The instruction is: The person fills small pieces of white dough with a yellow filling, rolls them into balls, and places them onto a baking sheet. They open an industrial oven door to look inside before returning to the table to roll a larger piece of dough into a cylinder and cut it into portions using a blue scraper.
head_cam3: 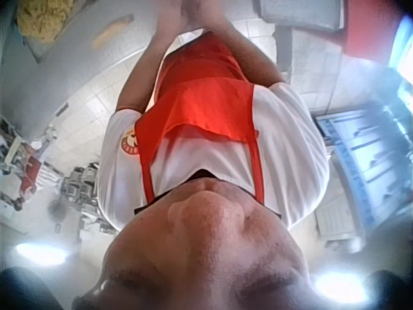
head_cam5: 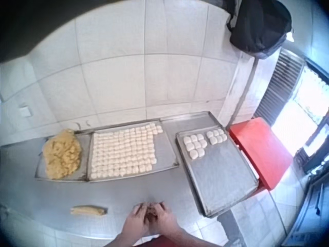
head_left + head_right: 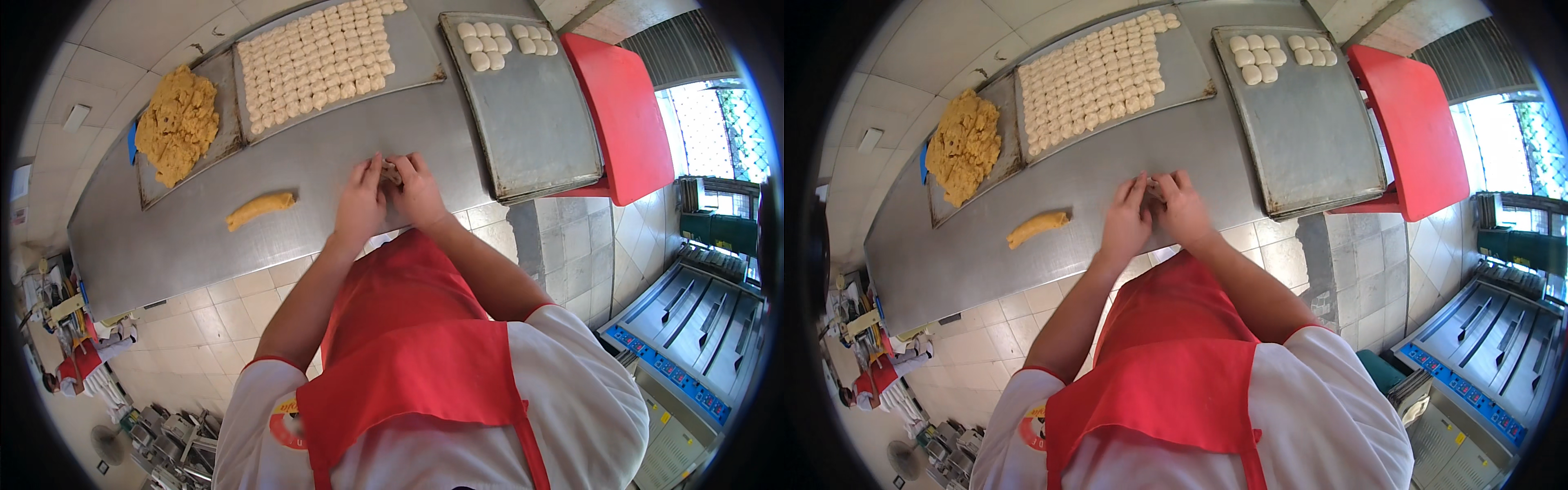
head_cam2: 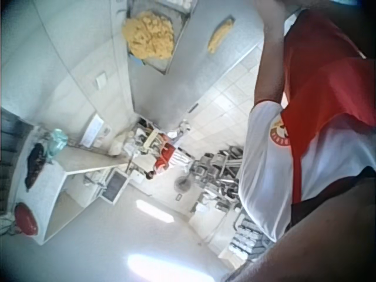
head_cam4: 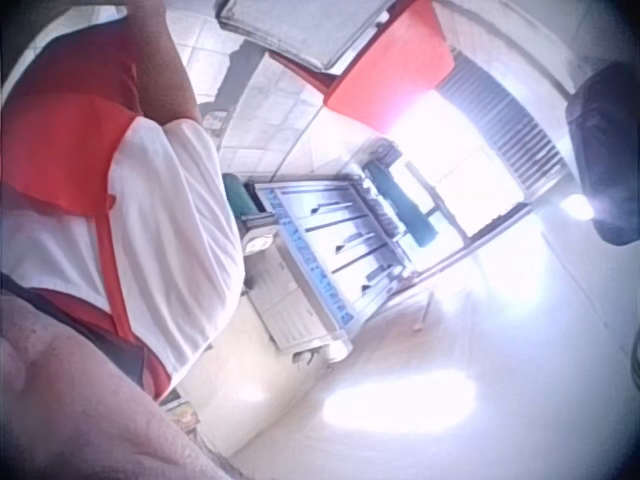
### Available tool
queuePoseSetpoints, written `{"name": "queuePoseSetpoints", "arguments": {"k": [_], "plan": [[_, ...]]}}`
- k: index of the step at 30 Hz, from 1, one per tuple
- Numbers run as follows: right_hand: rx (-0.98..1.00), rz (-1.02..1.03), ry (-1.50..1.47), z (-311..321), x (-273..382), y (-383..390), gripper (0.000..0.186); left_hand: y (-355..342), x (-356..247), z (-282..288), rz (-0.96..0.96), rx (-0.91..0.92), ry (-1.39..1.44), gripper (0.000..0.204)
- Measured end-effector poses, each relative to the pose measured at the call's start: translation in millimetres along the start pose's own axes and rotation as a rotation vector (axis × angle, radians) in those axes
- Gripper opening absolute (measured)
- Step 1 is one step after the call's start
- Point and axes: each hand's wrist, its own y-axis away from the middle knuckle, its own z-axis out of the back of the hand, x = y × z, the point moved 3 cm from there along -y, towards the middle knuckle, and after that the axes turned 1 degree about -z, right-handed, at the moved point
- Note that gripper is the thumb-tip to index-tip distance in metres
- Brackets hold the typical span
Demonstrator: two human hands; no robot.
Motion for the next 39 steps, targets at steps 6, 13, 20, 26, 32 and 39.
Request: {"name": "queuePoseSetpoints", "arguments": {"k": [6,13,20,26,32,39], "plan": [[0.008,-0.143,-0.264,0.7,-3.0,26.7,0.048,33.3,-20.4,-33.5,-0.065,0.018,0.179,0.094],[0.078,0.177,0.188,24.9,6.8,-19.5,0.042,6.9,2.9,16.7,0.014,-0.174,0.302,0.061],[-0.022,0.595,0.574,-20.0,28.0,-72.9,0.034,5.6,28.5,35.6,0.172,-0.562,0.411,0.034],[0.258,0.073,0.322,6.6,-20.7,-66.2,0.04,-12.1,27.3,6.7,0.337,-0.228,0.52,0.034],[0.469,0.0,0.006,55.0,-10.9,-44.1,0.039,-16.8,12.0,2.8,-0.054,0.049,-0.047,0.049],[0.377,0.081,0.015,72.9,-37.8,-31.4,0.036,-40.2,-14.8,-28.1,0.117,0.132,0.361,0.032]]}}
